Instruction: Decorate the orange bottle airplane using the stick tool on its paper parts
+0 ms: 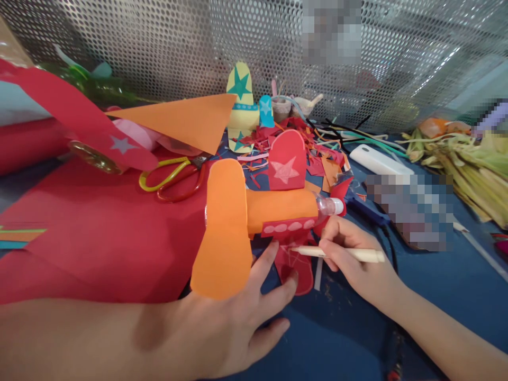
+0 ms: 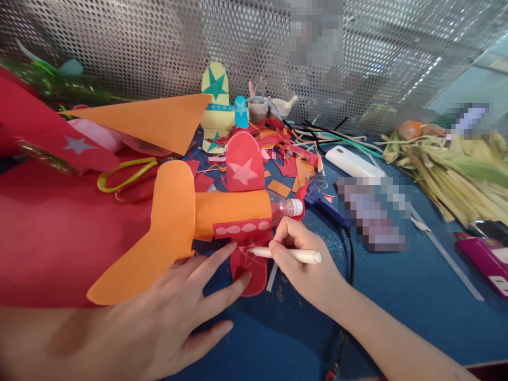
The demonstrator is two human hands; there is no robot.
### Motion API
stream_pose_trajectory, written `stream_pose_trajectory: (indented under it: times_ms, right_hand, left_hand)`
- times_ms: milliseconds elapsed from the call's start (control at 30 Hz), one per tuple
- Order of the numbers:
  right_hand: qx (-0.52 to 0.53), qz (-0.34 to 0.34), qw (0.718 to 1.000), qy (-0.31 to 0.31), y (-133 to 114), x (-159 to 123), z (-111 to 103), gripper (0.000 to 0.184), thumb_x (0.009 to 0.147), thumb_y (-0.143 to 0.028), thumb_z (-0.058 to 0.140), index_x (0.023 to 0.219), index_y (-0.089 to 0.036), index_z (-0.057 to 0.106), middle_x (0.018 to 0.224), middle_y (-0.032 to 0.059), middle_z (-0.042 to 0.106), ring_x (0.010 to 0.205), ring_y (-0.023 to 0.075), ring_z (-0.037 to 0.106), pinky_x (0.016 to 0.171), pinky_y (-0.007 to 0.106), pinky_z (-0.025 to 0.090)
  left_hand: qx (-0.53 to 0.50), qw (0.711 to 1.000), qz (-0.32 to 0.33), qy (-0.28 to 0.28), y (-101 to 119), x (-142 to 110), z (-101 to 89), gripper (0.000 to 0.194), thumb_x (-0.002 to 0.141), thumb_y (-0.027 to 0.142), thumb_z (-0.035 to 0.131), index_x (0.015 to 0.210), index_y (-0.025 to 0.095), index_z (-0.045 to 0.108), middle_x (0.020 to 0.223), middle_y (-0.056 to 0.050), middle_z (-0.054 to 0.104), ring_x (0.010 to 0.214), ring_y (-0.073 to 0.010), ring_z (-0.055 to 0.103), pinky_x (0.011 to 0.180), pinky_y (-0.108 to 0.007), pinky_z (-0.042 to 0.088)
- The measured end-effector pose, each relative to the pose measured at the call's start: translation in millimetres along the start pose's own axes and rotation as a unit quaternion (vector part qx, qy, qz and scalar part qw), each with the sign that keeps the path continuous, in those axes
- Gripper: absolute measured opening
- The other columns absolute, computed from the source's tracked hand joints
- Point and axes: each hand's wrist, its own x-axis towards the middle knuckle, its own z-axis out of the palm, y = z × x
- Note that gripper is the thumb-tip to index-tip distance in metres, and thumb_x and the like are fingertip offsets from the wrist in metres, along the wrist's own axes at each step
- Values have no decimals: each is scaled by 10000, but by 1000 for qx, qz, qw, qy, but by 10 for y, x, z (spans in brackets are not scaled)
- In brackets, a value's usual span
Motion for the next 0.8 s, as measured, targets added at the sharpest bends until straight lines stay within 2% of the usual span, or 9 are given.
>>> stream_pose_trajectory:
  times_ms: [333,567,800]
  right_hand:
    - [2,-2,1000,3,-3,6,-2,206,824,-232,477,635,-234,393,490,-67,412,435,95,365,419,227,300]
    - [-1,-11,1000,0,0,0,-1,203,834,-222,466,644,-234,394,502,-68,410,439,93,363,422,226,298]
    - [-2,-6,1000,-7,1,6,-2,195,828,-236,471,645,-234,403,499,-65,420,437,95,370,420,229,301]
  left_hand:
    - [-8,1000,0,17,9,14,-12,426,897,435,461,1313,352,500,1398,-128,443,858,-266,639,665,-466,580]
    - [-12,1000,5,8,6,4,-20,411,911,423,434,1308,342,503,1406,-144,425,890,-285,638,652,-463,579]
    - [-7,1000,2,9,5,9,-9,423,906,426,445,1320,349,490,1410,-137,424,867,-269,638,658,-456,580]
